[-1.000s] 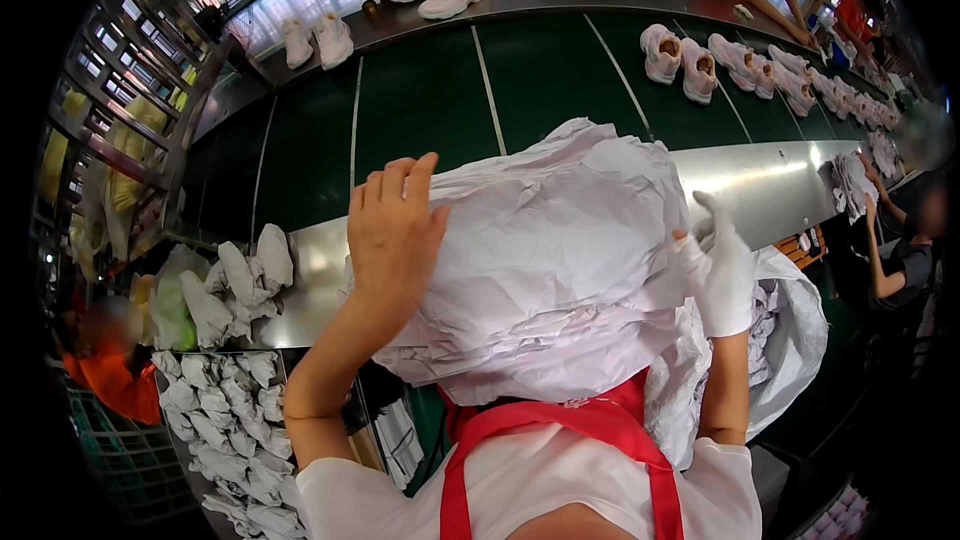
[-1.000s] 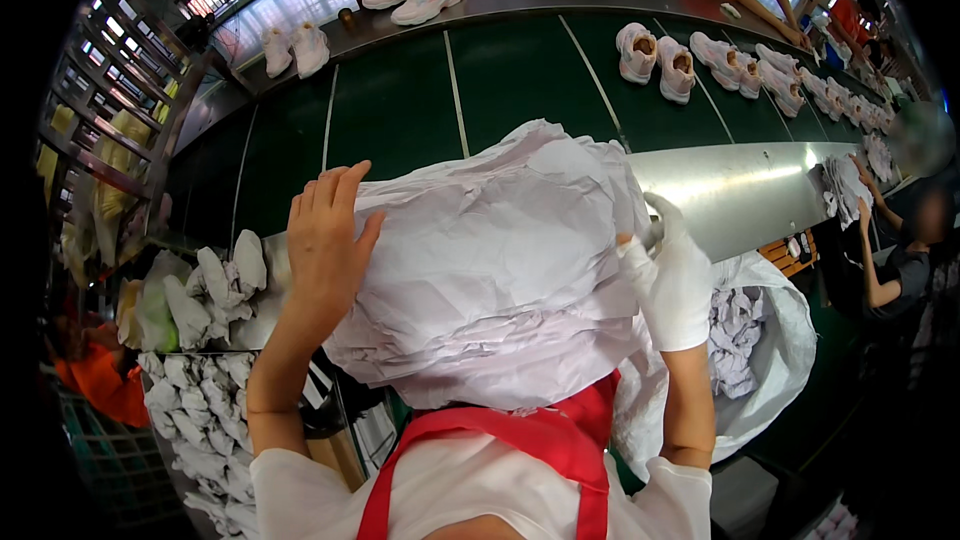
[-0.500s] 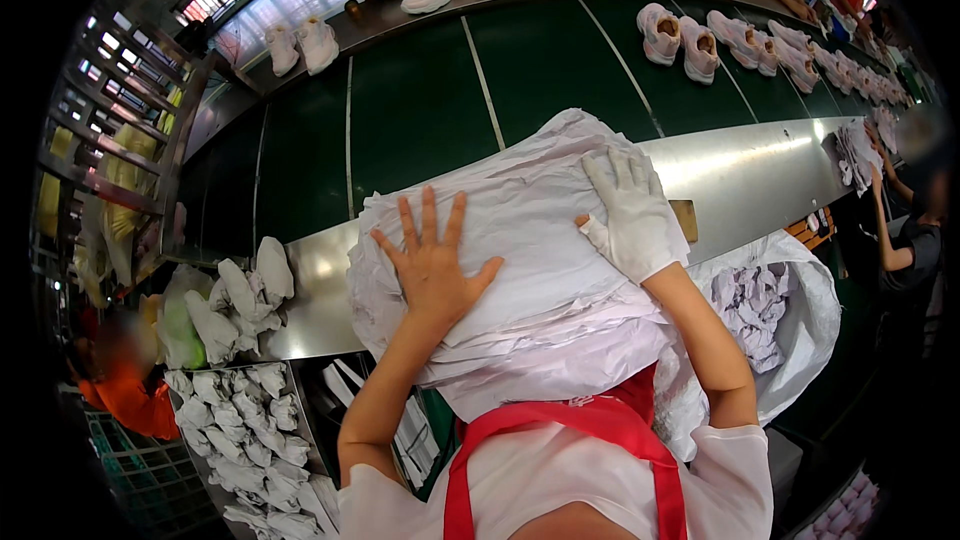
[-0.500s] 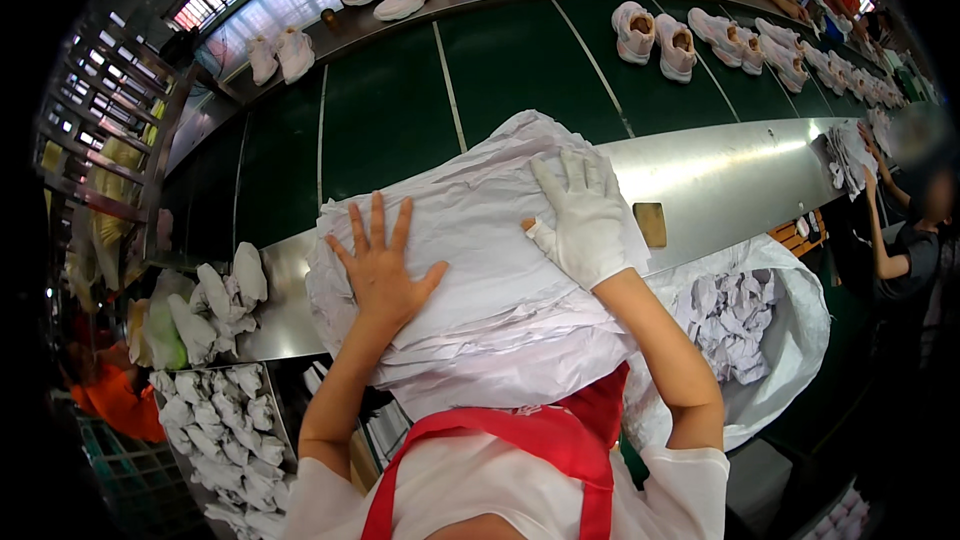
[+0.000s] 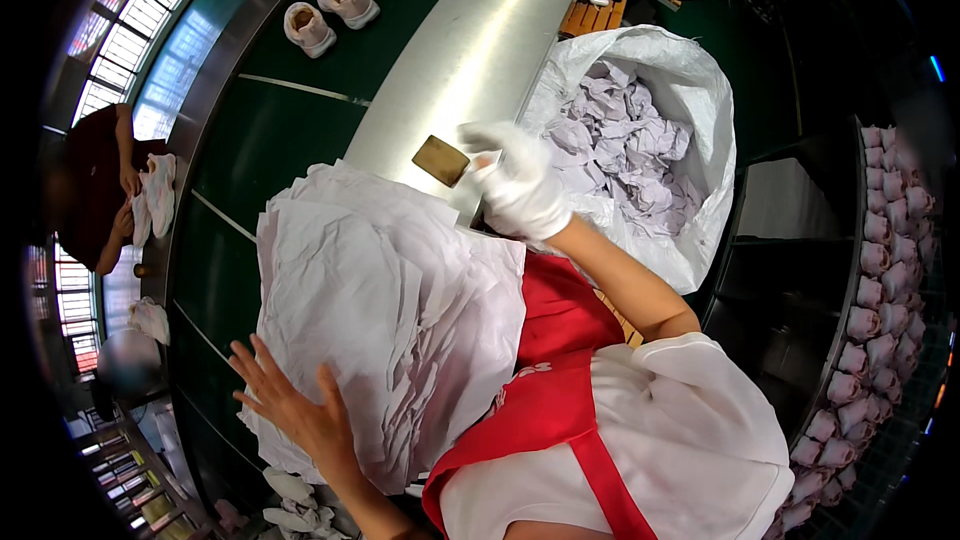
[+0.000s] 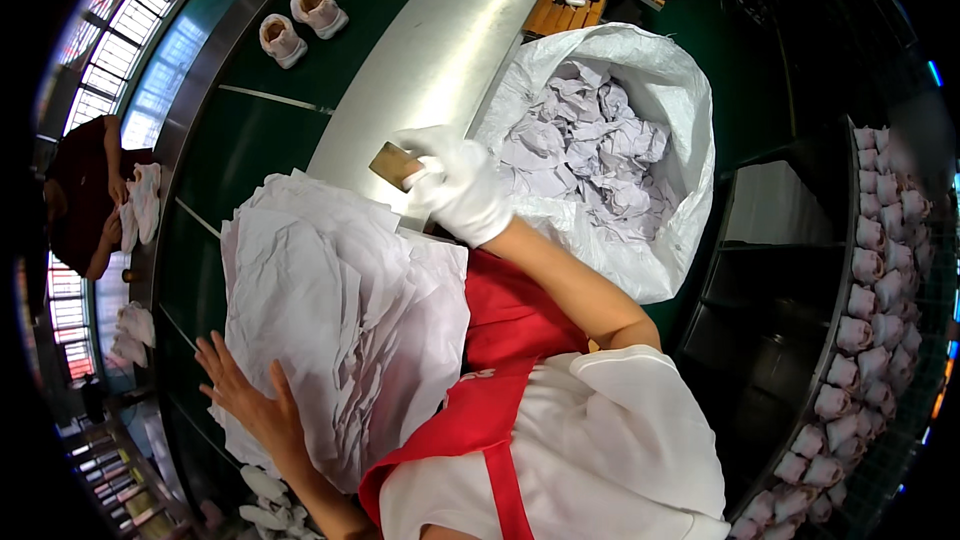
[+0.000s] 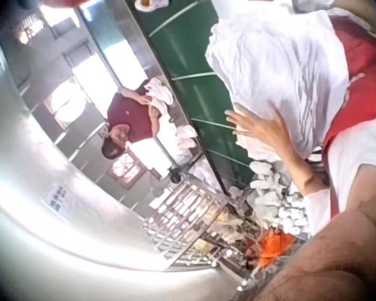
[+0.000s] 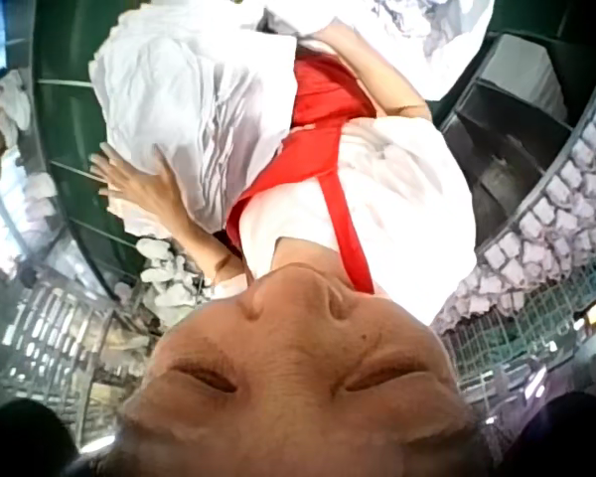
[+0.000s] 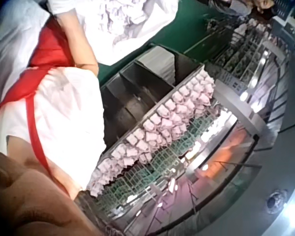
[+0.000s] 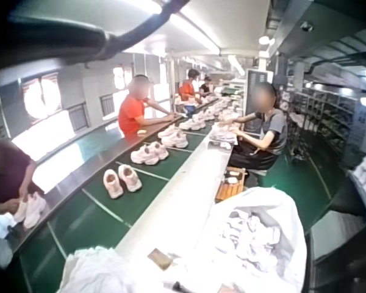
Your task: The person takes white tissue paper from a stack and wraps pairs of white shoes on a conveyor belt. They fold the paper around the shoes and place the wrapped pairs back onto the moving belt.
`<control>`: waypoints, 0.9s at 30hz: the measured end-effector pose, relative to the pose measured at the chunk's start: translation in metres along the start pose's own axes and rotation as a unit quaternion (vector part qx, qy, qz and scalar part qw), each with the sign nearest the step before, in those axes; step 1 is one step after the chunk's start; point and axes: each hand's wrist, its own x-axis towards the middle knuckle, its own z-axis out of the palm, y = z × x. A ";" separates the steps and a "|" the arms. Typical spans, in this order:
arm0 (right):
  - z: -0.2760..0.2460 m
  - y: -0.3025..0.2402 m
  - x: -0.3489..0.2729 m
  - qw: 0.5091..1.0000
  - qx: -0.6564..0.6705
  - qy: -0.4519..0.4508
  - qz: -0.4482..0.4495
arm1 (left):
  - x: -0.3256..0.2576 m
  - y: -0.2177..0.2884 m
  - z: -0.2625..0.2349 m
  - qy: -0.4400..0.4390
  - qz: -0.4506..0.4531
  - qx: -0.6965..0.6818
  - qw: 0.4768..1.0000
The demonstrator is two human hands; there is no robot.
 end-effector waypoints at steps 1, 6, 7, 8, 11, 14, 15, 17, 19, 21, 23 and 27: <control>-0.017 0.014 -0.008 0.989 0.073 0.034 0.125 | 0.005 0.007 -0.001 -0.001 0.048 -0.042 0.998; -0.092 0.222 -0.087 0.917 -0.079 0.163 0.356 | 0.007 0.029 0.063 -0.087 0.176 -0.025 0.980; -0.096 0.245 -0.097 0.915 -0.137 0.121 0.361 | 0.008 0.029 0.064 -0.082 0.178 -0.032 0.980; -0.098 0.259 -0.104 0.908 -0.193 0.076 0.364 | 0.007 0.028 0.064 -0.080 0.178 -0.038 0.980; -0.079 0.272 -0.099 0.892 -0.298 -0.007 0.338 | 0.005 0.026 0.063 -0.092 0.168 -0.042 0.981; -0.059 0.271 -0.090 0.870 -0.344 -0.078 0.346 | 0.007 0.026 0.063 -0.094 0.169 -0.048 0.980; -0.057 0.278 -0.093 0.845 -0.369 -0.125 0.367 | 0.008 0.026 0.062 -0.093 0.172 -0.050 0.979; -0.055 0.291 -0.098 0.809 -0.401 -0.152 0.403 | 0.010 0.028 0.060 -0.099 0.175 -0.049 0.978; -0.063 0.287 -0.096 0.864 -0.311 -0.050 0.393 | 0.008 0.027 0.059 -0.098 0.167 -0.057 0.979; -0.083 0.273 -0.090 0.911 -0.209 0.011 0.356 | 0.004 0.026 0.062 -0.090 0.151 -0.079 0.981; -0.123 0.270 -0.092 0.949 -0.082 0.016 0.303 | 0.004 0.026 0.063 -0.083 0.154 -0.085 0.981; -0.206 0.289 -0.106 0.954 0.167 -0.018 0.249 | 0.014 0.033 0.061 -0.088 0.171 -0.081 0.978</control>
